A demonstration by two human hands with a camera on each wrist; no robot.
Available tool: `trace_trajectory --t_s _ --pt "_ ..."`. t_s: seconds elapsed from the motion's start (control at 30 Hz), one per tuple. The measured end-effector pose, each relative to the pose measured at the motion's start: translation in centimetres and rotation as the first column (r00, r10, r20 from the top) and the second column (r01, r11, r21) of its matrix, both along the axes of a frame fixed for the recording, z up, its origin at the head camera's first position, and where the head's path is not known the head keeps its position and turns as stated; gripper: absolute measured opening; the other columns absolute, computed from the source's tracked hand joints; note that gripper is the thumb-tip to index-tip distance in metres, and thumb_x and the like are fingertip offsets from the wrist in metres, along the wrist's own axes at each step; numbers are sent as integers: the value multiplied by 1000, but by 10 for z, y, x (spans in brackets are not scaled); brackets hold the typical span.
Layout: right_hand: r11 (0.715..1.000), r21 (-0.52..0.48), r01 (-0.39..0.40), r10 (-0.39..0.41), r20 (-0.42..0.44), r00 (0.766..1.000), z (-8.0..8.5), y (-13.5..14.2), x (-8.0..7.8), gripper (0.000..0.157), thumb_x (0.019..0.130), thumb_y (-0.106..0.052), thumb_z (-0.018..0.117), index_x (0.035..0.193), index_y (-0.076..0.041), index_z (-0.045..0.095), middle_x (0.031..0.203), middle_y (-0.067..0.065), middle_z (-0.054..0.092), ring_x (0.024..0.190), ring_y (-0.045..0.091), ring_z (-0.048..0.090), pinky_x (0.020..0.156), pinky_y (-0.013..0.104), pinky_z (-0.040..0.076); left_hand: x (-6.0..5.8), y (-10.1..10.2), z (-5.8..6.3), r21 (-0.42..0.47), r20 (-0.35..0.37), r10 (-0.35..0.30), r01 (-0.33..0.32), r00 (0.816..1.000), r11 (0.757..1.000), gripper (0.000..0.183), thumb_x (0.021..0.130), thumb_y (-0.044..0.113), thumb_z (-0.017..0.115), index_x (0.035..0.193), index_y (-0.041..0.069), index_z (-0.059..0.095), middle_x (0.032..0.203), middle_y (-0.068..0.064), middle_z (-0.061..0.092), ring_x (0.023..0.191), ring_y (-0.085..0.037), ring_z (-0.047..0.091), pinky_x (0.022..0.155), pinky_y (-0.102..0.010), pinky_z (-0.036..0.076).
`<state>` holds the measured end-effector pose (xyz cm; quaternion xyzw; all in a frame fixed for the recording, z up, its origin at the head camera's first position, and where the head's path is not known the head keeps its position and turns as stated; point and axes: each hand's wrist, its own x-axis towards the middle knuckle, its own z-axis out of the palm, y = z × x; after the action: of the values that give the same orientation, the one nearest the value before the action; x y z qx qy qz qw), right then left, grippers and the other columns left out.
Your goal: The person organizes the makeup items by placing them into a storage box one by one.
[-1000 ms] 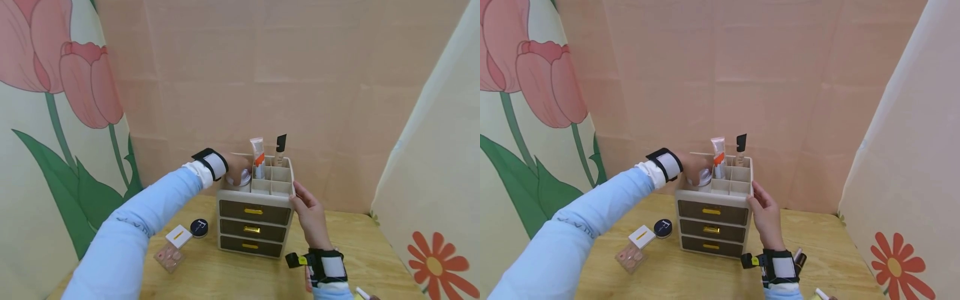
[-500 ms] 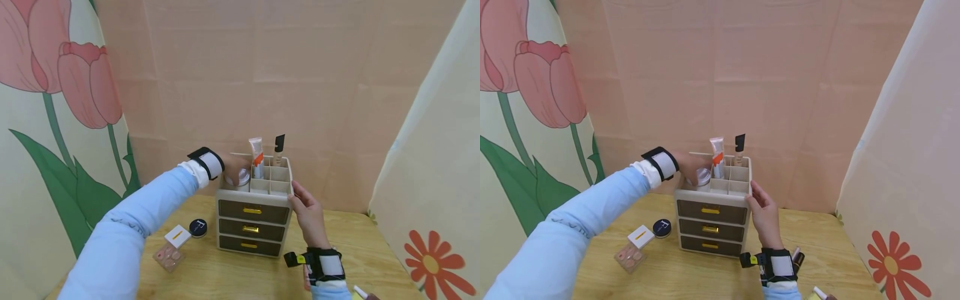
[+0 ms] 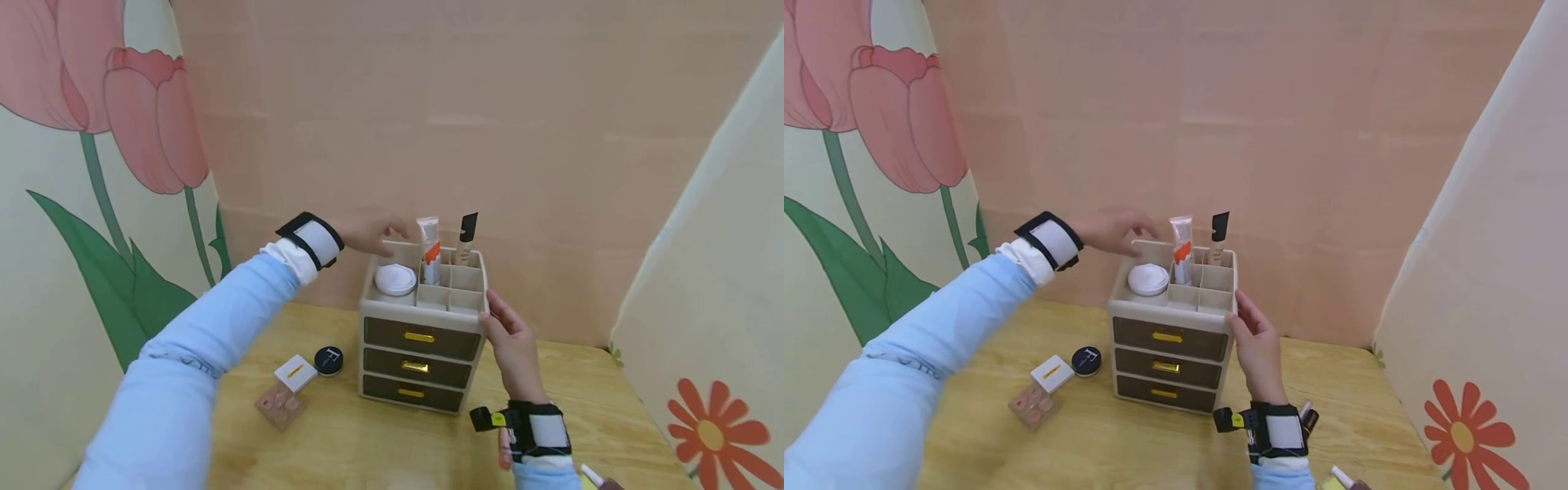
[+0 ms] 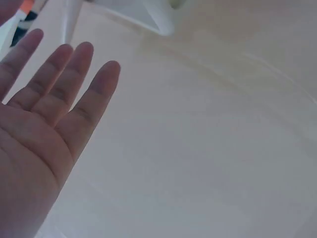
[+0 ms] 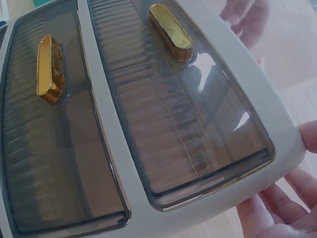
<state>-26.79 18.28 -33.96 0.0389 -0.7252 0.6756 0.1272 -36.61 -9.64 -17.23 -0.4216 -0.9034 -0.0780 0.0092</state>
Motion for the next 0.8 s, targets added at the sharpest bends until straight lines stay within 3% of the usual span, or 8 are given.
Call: trace_trajectory --t_s 0.17,0.33,0.47,0.67,0.8 --pt "1000 -3 -3 3 -10 1000 1 4 3 51 100 -25 54 148 -16 42 149 7 42 130 24 44 100 30 42 6 -17 5 9 33 67 -67 997 998 43 86 13 69 127 3 61 130 -11 58 113 -33 55 95 -39 45" --pt "1000 -2 5 -5 -4 1000 1 6 6 50 100 -25 54 148 -16 43 148 7 43 129 23 45 98 27 43 9 -36 0 8 73 125 -125 990 992 44 85 15 70 127 4 62 128 -11 59 113 -33 55 92 -40 47" --pt "1000 3 8 -8 1 1000 1 9 9 50 100 -25 54 148 -16 43 148 7 43 129 24 45 97 25 44 12 -49 -10 9 114 176 -178 978 984 46 86 16 71 129 5 60 130 -11 58 116 -32 53 91 -40 49" --pt "1000 11 13 -13 10 1000 3 13 15 50 100 -27 54 148 -17 42 149 6 42 130 24 44 98 25 43 13 -64 -32 37 141 162 -168 977 985 48 84 16 72 128 3 60 131 -13 57 114 -35 54 90 -42 50" --pt "1000 15 22 -22 20 1000 5 16 18 51 100 -28 54 148 -19 42 150 6 41 131 24 43 98 26 43 12 -68 -48 36 181 183 -192 966 981 49 85 18 72 131 4 58 133 -13 55 117 -35 52 90 -42 50"
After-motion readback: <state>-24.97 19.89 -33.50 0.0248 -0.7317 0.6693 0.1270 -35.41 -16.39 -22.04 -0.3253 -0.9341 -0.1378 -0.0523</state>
